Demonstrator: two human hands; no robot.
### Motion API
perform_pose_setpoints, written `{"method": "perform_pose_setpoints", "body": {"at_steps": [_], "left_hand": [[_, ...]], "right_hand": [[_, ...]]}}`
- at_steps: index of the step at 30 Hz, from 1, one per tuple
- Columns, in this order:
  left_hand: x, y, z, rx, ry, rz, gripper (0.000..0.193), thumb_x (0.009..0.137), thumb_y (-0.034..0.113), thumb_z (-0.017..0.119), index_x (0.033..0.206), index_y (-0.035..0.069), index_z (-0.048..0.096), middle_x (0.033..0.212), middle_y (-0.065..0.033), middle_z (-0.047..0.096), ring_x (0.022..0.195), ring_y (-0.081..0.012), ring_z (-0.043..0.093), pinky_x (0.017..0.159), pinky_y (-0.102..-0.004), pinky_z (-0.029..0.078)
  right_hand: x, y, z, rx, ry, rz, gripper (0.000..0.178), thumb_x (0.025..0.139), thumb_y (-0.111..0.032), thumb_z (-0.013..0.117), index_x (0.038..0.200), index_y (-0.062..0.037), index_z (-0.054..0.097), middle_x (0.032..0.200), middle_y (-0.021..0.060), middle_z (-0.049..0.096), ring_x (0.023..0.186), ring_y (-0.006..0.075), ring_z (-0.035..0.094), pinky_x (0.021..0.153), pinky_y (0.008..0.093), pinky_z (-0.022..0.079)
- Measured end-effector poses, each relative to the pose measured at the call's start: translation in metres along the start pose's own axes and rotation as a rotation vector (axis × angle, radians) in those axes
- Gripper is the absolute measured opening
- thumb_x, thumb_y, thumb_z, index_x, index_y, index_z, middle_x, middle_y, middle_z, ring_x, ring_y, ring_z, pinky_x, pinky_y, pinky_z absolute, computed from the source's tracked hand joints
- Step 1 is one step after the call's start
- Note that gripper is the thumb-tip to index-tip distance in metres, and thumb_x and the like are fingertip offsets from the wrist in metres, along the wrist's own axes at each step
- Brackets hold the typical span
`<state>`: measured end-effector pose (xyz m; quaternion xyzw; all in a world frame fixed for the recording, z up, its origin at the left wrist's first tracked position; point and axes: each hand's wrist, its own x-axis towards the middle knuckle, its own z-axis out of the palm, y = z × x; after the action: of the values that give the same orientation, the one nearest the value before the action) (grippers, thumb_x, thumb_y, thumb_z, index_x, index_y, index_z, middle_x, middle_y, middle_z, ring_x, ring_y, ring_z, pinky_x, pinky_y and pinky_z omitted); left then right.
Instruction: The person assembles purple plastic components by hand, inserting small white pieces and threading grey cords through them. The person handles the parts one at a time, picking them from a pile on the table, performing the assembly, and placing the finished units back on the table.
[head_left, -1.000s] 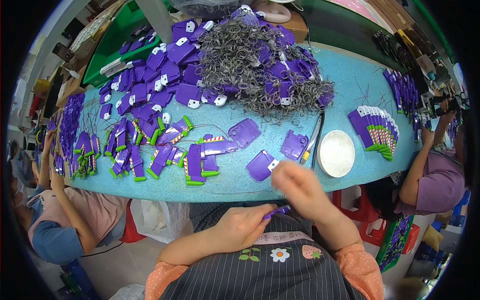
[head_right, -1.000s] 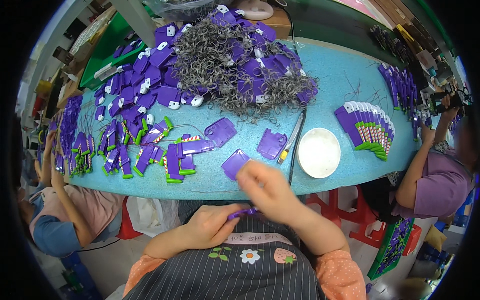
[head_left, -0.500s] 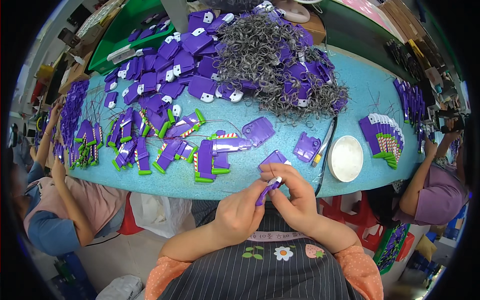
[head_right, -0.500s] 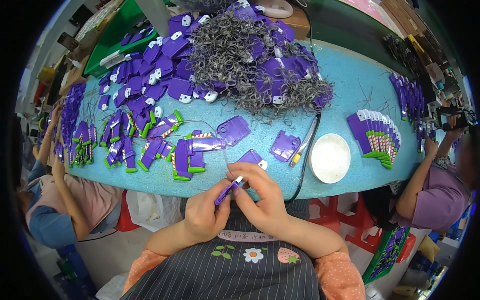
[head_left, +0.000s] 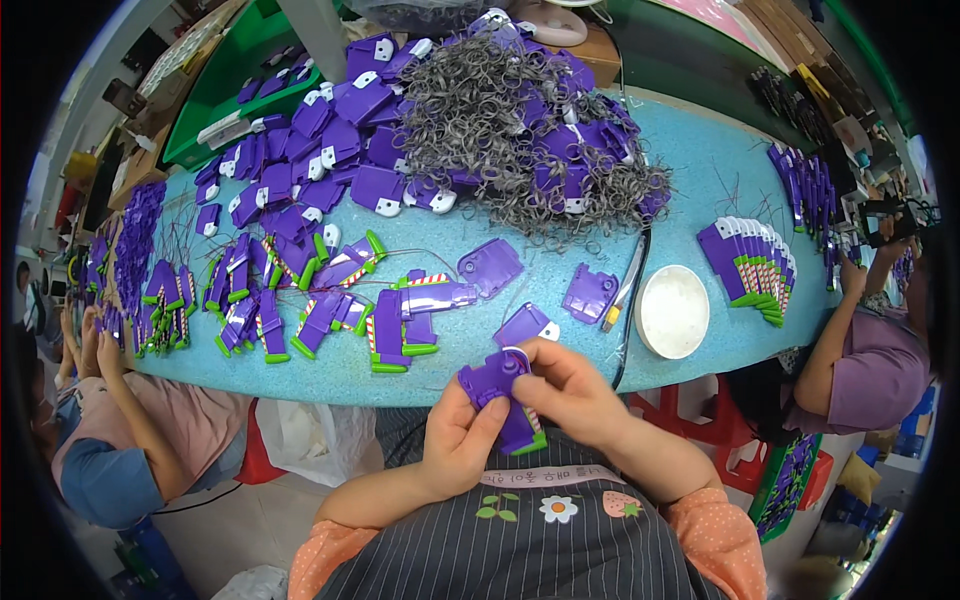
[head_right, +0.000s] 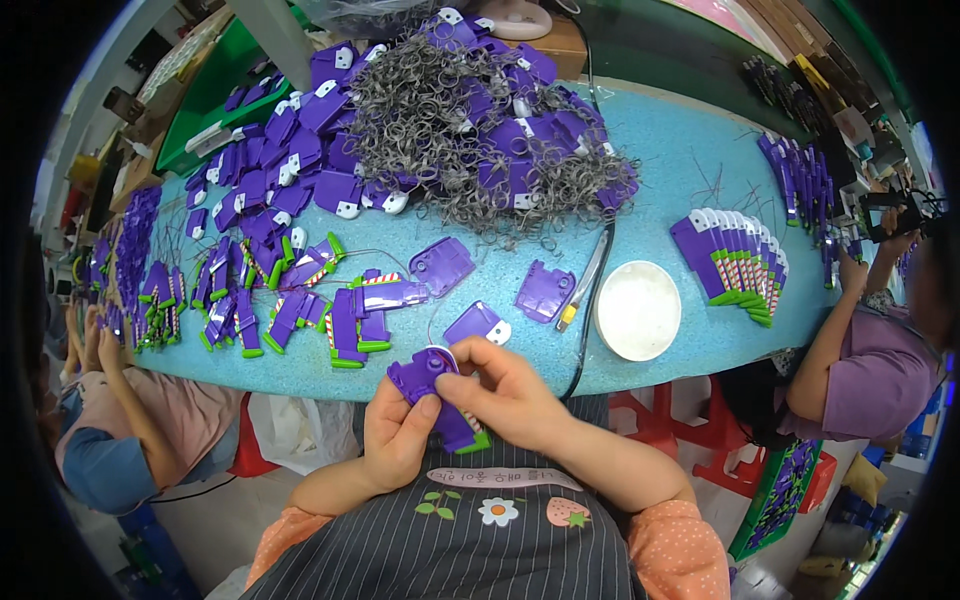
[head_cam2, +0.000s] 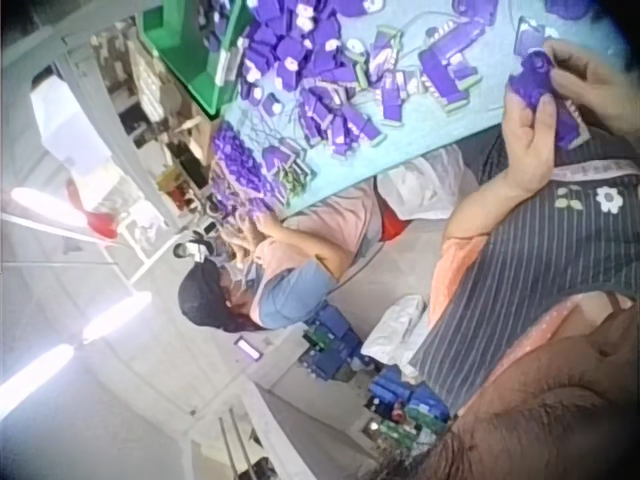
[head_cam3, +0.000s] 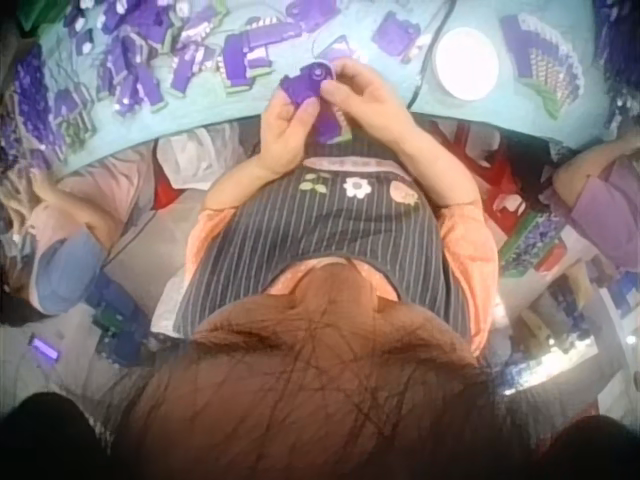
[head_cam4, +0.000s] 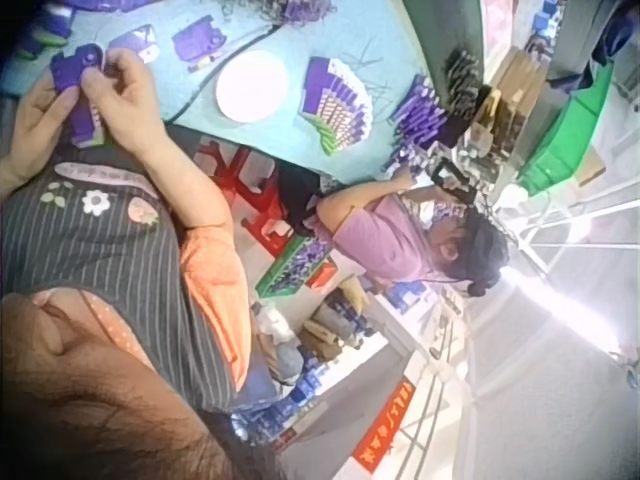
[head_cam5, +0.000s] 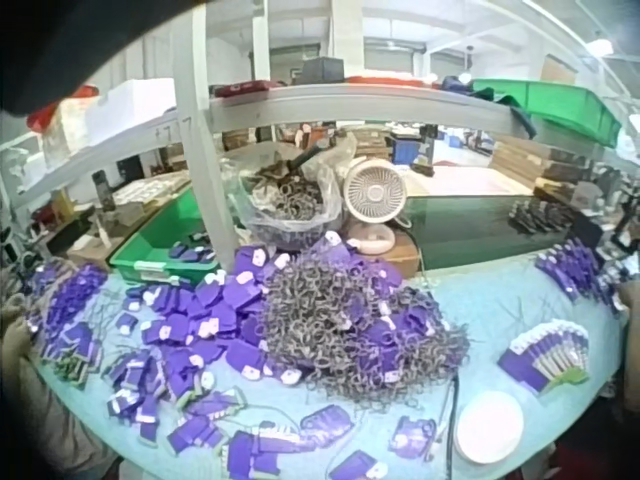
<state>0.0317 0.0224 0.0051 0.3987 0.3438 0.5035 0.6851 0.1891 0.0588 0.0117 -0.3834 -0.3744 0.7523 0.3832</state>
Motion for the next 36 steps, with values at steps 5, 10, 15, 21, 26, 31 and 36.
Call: {"method": "perform_pose_setpoints", "body": {"at_steps": [5,10,15,21,26,31,36], "left_hand": [[0.004,0.010,-0.012,-0.159,0.090,-0.092,0.033,0.095,0.007,0.041,0.126,0.000,0.033,0.116,-0.0211,0.054,0.099,-0.0275,0.060,0.087,-0.0375,0.049],[0.002,0.011,-0.018,-0.103,0.053,-0.098,0.031,0.095,0.008,0.041,0.125,0.000,0.034,0.116,-0.0213,0.055,0.098,-0.0271,0.061,0.086,-0.0381,0.050],[-0.002,0.014,-0.029,-0.100,0.179,-0.032,0.030,0.095,0.008,0.042,0.123,0.000,0.036,0.113,-0.0211,0.056,0.097,-0.0269,0.061,0.085,-0.0384,0.050],[-0.003,0.006,-0.022,-0.104,0.145,-0.134,0.032,0.094,0.010,0.044,0.124,0.001,0.037,0.113,-0.0223,0.056,0.091,-0.0272,0.063,0.082,-0.0382,0.052],[0.001,-0.001,-0.016,-0.190,0.183,-0.187,0.033,0.093,0.010,0.045,0.124,0.003,0.038,0.117,-0.0224,0.054,0.089,-0.0276,0.064,0.081,-0.0388,0.053],[0.030,0.000,-0.007,-0.301,0.169,-0.147,0.035,0.093,0.012,0.044,0.127,0.004,0.037,0.123,-0.0212,0.050,0.094,-0.0273,0.063,0.083,-0.0388,0.052],[0.072,-0.005,-0.009,-0.519,0.077,-0.275,0.033,0.093,0.011,0.044,0.125,0.003,0.040,0.120,-0.0183,0.053,0.095,-0.0265,0.062,0.083,-0.0375,0.052]], "right_hand": [[0.040,-0.043,-0.044,-1.502,0.450,-0.669,0.027,0.072,-0.003,0.064,0.098,-0.0057,0.057,0.087,0.0129,0.052,0.076,0.0296,0.055,0.062,0.0342,0.045],[0.076,-0.054,-0.058,-1.879,0.329,-0.639,0.011,0.074,-0.004,0.063,0.083,-0.0050,0.057,0.086,0.0114,0.052,0.076,0.0290,0.055,0.063,0.0347,0.045],[0.056,-0.097,-0.030,-1.094,0.317,-0.645,0.010,0.074,-0.001,0.062,0.080,-0.0024,0.054,0.082,0.0104,0.051,0.074,0.0245,0.055,0.061,0.0327,0.044],[0.038,-0.038,-0.048,-1.077,0.220,-0.458,0.009,0.080,-0.003,0.059,0.084,-0.0005,0.052,0.075,0.0066,0.052,0.067,0.0177,0.054,0.060,0.0300,0.043],[0.024,-0.033,-0.056,-0.063,0.252,-0.160,0.010,0.088,-0.012,0.058,0.091,-0.0035,0.056,0.077,0.0006,0.055,0.067,0.0080,0.053,0.055,0.0211,0.040],[0.025,-0.020,-0.052,0.285,0.205,-0.161,0.011,0.090,-0.015,0.057,0.094,-0.0053,0.056,0.089,0.0006,0.056,0.069,0.0055,0.051,0.053,0.0167,0.037],[0.026,-0.019,-0.043,0.237,0.142,-0.160,0.009,0.090,-0.013,0.056,0.095,-0.0055,0.056,0.094,0.0005,0.054,0.072,0.0049,0.050,0.053,0.0168,0.036]]}}
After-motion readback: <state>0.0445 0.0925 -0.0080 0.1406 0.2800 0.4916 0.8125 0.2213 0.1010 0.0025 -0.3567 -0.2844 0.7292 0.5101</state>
